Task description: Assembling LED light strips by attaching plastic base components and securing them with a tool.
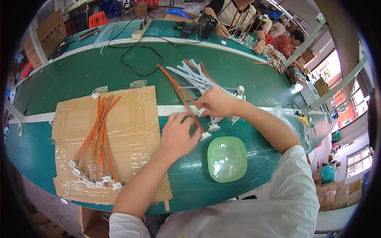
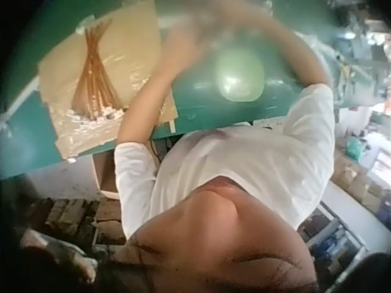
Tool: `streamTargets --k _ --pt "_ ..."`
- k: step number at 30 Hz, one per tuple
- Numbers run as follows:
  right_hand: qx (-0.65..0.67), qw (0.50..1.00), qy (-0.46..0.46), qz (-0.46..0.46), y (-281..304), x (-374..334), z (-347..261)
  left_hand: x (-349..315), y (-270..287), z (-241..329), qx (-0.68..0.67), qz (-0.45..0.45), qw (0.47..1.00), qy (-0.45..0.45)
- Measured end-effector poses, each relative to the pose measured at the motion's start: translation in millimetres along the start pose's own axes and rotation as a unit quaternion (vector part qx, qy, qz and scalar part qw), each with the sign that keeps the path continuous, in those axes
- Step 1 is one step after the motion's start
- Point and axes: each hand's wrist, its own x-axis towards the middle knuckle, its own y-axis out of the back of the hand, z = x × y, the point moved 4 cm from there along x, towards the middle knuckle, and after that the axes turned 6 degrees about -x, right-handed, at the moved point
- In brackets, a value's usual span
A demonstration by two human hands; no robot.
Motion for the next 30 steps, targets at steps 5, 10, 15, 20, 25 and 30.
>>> streamTargets --k 5,10,15,20,25,30 --pt "0.050 0.995 0.007 0.090 18.7 -48.8 -22.0 0.2 -1.3 -2.2 -0.043 0.013 0.999 0.001" --pt "0.187 0.946 -0.026 0.263 21.7 -135.6 -59.8 -1.6 -1.8 -1.2 -0.056 0.040 0.997 -0.025" --pt "0.387 0.823 -0.035 0.414 -26.6 -204.8 -89.7 -3.4 14.0 18.5 -0.044 0.136 0.986 -0.084" --pt "0.475 0.716 0.008 0.511 -58.8 -233.4 -104.5 -12.0 7.5 91.7 -0.266 -0.011 0.964 -0.007" --pt "0.351 0.762 -0.009 0.545 -57.0 -229.5 -98.5 -57.0 -29.9 136.6 -0.563 -0.277 0.767 0.134" --pt "0.381 0.756 0.017 0.532 -73.4 -229.6 -98.1 -62.4 -46.5 113.8 -0.665 -0.290 0.672 0.149"
